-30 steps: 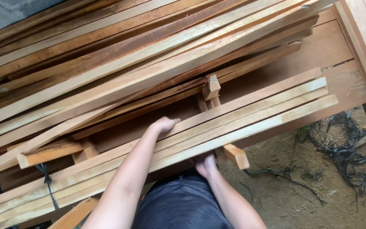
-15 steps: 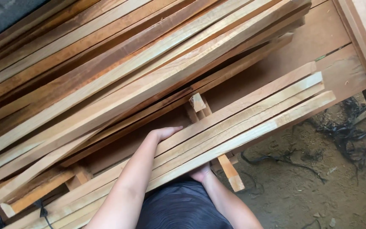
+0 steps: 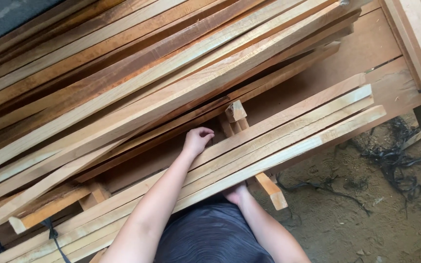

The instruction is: Bundling and organizing thin wooden planks using plastic ties.

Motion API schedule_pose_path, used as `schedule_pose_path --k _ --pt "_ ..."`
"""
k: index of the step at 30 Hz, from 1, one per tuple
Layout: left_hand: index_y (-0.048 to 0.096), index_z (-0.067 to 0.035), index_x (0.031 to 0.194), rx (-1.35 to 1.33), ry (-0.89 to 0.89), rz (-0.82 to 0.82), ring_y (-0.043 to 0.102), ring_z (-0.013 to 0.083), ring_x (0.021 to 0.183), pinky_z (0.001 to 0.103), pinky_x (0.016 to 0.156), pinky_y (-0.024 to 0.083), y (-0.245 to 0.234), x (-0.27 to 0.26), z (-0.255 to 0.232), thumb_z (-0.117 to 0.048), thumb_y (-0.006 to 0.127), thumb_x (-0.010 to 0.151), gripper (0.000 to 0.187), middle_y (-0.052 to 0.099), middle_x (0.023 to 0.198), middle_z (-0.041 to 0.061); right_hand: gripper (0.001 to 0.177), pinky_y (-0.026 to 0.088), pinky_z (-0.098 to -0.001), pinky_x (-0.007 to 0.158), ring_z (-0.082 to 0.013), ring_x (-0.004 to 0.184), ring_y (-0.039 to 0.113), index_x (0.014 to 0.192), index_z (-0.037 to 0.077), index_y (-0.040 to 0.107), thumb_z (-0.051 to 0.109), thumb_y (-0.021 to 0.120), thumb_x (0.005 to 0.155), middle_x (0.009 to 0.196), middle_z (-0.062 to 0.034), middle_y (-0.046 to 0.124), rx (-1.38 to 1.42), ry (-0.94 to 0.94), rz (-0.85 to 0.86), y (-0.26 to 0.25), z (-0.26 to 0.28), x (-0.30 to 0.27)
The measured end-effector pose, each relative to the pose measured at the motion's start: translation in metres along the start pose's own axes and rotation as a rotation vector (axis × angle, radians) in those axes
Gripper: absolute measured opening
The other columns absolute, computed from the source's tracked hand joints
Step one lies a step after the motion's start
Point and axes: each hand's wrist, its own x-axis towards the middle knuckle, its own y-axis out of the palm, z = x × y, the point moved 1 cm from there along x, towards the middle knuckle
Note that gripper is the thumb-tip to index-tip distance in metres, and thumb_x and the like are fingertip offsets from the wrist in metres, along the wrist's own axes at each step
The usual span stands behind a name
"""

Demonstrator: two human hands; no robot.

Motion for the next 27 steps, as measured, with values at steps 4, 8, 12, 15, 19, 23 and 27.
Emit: schedule_pose_path --k 4,8,12,15,19,23,27 --pt "0.070 -0.028 0.110 -0.155 0.055 -0.156 0.074 0.0111 0.094 0.028 0.081 0.060 -0.004 -0.037 -0.032 -0.033 0.083 0.082 0.032 0.079 0.099 -0.004 0.039 0.051 -0.0320 0.048 -0.0324 0.067 0.067 0.132 0.000 0.055 0.025 0.042 0.106 0.103 -0.0167 0.063 -0.076 -0.050 0.000 -0.011 0.001 0.001" --pt "0.052 -0.018 0.143 -0.208 0.032 -0.165 0.071 0.0170 0.113 0.035 0.100 0.053 -0.007 -0.078 -0.053 -0.034 0.080 0.085 0.066 0.080 0.105 0.001 0.040 0.051 -0.0276 0.042 -0.0301 0.061 0.067 0.133 0.000 0.053 0.027 0.041 0.106 0.100 -0.0156 0.062 -0.134 -0.102 -0.015 -0.028 -0.003 0.001" --pt "0.058 -0.015 0.142 -0.241 0.101 -0.153 0.068 0.0146 0.118 0.032 0.106 0.048 0.006 -0.081 -0.034 -0.031 0.079 0.084 0.064 0.080 0.106 -0.003 0.039 0.044 -0.0257 0.036 -0.0210 0.052 0.059 0.116 -0.015 0.057 0.012 0.038 0.097 0.094 -0.0174 0.058 -0.322 -0.199 -0.111 -0.012 0.017 -0.057" --pt "0.078 -0.023 0.116 -0.321 0.158 -0.204 0.073 0.0130 0.106 0.028 0.094 0.055 0.010 -0.084 -0.029 -0.026 0.080 0.086 0.031 0.080 0.096 -0.001 0.041 0.046 -0.0250 0.037 -0.0137 0.048 0.058 0.115 -0.014 0.058 0.015 0.044 0.089 0.089 -0.0124 0.054 -0.386 -0.263 -0.106 -0.028 0.012 -0.033" --pt "0.080 -0.030 0.104 -0.210 0.270 -0.329 0.075 0.0183 0.097 0.032 0.084 0.058 0.012 -0.104 -0.033 -0.031 0.073 0.092 0.014 0.079 0.089 -0.002 0.040 0.053 -0.0394 0.060 -0.0276 0.070 0.068 0.099 0.001 0.075 0.038 0.063 0.086 0.073 -0.0122 0.071 -0.967 -0.447 -0.029 -0.048 0.023 -0.009" --pt "0.075 -0.021 0.098 0.065 0.611 -0.551 0.073 0.0227 0.094 0.036 0.081 0.054 0.013 -0.130 -0.032 -0.036 0.064 0.103 0.020 0.078 0.094 0.000 0.045 0.059 -0.0388 0.083 -0.0240 0.099 0.075 0.102 0.010 0.078 0.051 0.066 0.088 0.091 -0.0045 0.079 -1.170 -0.444 0.096 -0.036 0.048 -0.046" --pt "0.075 -0.021 0.111 0.175 0.660 -0.643 0.068 0.0171 0.112 0.036 0.097 0.046 0.031 -0.133 -0.021 -0.035 0.059 0.106 0.022 0.076 0.114 -0.002 0.058 0.056 -0.0327 0.052 -0.0230 0.067 0.072 0.085 0.009 0.077 0.065 0.061 0.090 0.068 -0.0075 0.071 -1.125 -0.431 0.150 -0.028 0.063 -0.085"
